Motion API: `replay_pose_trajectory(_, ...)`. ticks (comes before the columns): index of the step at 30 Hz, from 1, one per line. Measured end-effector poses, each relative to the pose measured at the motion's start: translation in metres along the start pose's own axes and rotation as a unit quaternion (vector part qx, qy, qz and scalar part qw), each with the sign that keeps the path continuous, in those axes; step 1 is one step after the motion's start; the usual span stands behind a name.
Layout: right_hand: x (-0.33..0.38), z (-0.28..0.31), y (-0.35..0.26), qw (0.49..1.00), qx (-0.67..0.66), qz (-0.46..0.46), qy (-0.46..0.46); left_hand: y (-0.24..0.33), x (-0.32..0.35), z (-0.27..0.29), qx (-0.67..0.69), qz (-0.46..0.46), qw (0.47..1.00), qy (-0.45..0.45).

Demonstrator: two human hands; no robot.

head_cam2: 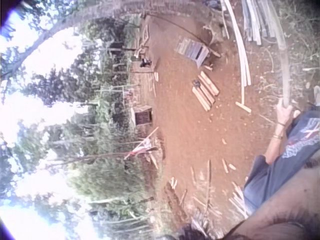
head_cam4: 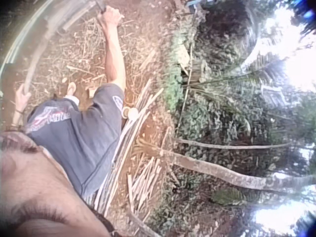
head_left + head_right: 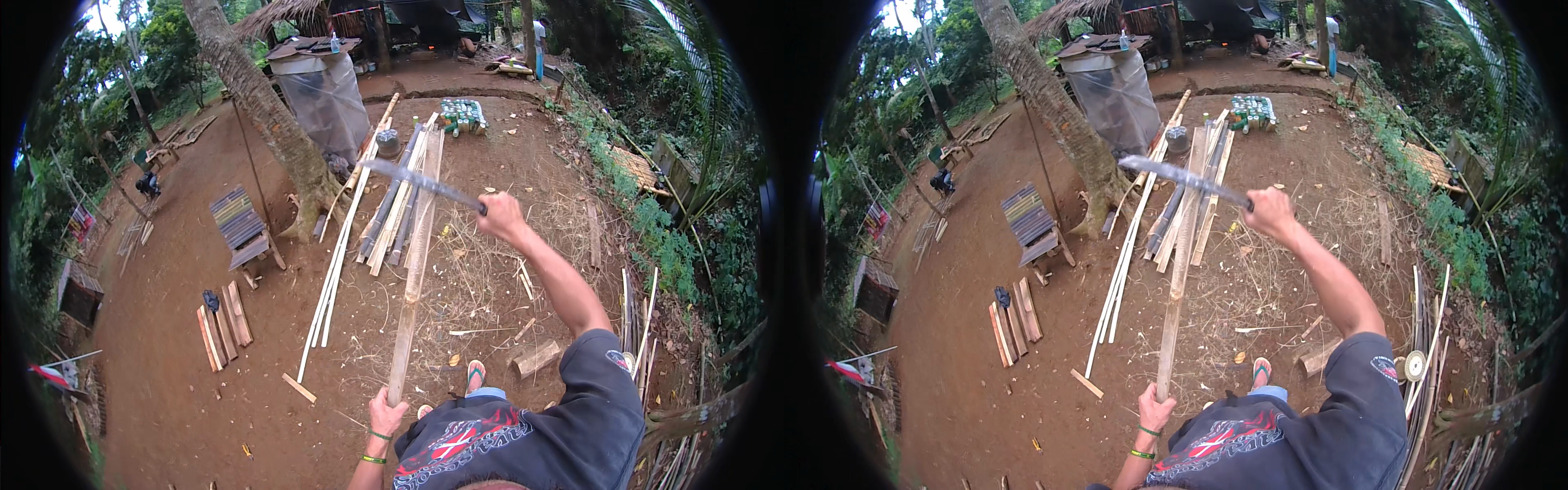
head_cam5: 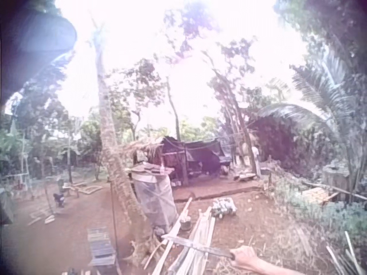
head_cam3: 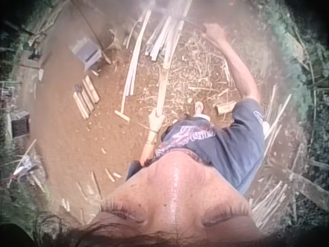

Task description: The person uses a machete to shave and smooth a long, thin piece of wood. They hold the wood with their left hand and repeatedly strike it with the machete in their right hand, removing thin strips of wood. The person works outdoors in a yard area with other wooden planks and debris visible on the ground.

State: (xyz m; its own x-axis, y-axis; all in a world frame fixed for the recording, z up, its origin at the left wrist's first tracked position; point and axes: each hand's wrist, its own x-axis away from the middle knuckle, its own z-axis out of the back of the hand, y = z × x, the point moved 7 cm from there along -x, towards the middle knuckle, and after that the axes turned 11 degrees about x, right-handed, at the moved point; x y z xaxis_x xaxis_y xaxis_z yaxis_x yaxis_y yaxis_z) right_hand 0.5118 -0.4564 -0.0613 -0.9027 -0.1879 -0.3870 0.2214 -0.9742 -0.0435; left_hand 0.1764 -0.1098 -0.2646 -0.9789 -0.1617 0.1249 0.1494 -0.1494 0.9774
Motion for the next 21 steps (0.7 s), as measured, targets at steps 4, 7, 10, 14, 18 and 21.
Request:
replay_pose_trajectory(4,-0.033,0.023,0.019,0.994,0.046,0.054,0.083,-0.021,-0.005,-0.013,0.024,-0.010,1.000,-0.003)
replay_pose_trajectory(7,0.009,-0.020,-0.046,0.991,-0.013,0.125,-0.051,-0.020,-0.011,-0.006,0.061,0.052,0.997,0.001)
replay_pose_trajectory(10,0.031,-0.023,-0.069,0.955,0.015,0.295,0.038,-0.011,-0.015,0.000,0.051,0.012,0.999,0.001)
replay_pose_trajectory(14,-0.089,-0.001,0.100,0.989,-0.030,-0.142,-0.031,-0.037,-0.007,-0.002,0.081,0.050,0.995,-0.031)
replay_pose_trajectory(18,-0.095,0.017,0.196,0.965,-0.028,-0.251,0.075,-0.036,-0.002,0.004,0.212,0.140,0.965,-0.070)
replay_pose_trajectory(21,-0.046,-0.014,0.161,0.954,-0.158,-0.239,0.088,-0.041,-0.006,0.009,0.240,0.175,0.950,-0.100)
